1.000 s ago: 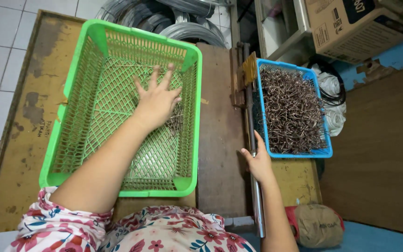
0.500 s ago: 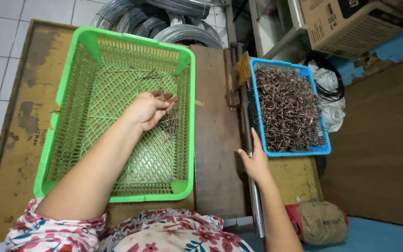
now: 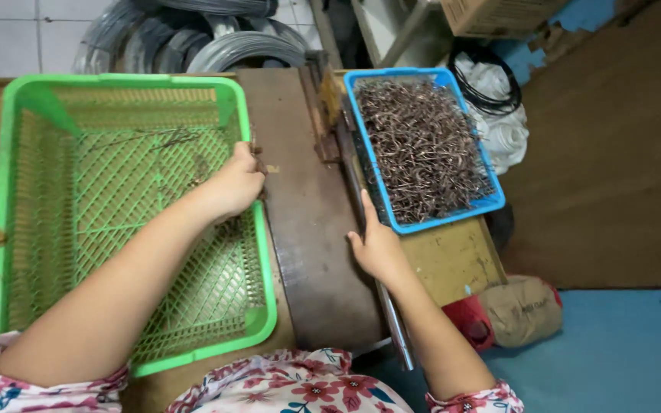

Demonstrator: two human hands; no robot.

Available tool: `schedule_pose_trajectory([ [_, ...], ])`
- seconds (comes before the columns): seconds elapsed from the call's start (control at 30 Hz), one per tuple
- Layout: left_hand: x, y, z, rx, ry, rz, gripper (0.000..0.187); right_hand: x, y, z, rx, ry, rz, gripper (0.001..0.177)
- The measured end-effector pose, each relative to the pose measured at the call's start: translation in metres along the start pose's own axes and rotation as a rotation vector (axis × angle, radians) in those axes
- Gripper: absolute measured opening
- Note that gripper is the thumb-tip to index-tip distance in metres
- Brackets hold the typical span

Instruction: The person repeatedly picks small wire pieces from a green basket, places them into a manual bending tool, and presses a lever to bend them. The bent pieces are then dropped into a blue basket. The process is repeated continuously throughout the clip.

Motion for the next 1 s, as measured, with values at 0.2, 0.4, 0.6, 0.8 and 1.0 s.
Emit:
schedule_pose_trajectory([
  [0.2,-0.04,0.04,-0.026,0.062,0.315,-0.328,0.025,-0.007,0.01,-0.008,-0.035,-0.007,0.027,0.09],
  [0.4,-0.047,0.045,-0.099,-0.055,0.289,-0.478,0.022,-0.004,-0.015,0.002,0.011,-0.052,-0.017,0.088],
  [0.6,-0.048,0.051,-0.108,-0.042,0.197,-0.464,0.019,-0.01,-0.046,0.008,0.044,-0.07,0.041,0.087],
  [0.8,-0.037,0.031,-0.111,0.079,0.051,-0.276,0.029,0.001,-0.066,0.019,0.078,-0.079,0.029,0.086],
  [1.0,-0.049,0.028,-0.108,0.034,0.014,-0.303,0.028,0.005,-0.076,0.024,0.072,-0.102,0.009,0.087],
])
Point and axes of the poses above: each hand's wrist, its own z-axis away from the middle knuckle, its own y-axis out of the palm, x = y × z, the point moved 2 cm from there along -z, towards the middle knuckle, and after that the axes turned 12 degrees about z, right-handed, at the moved point
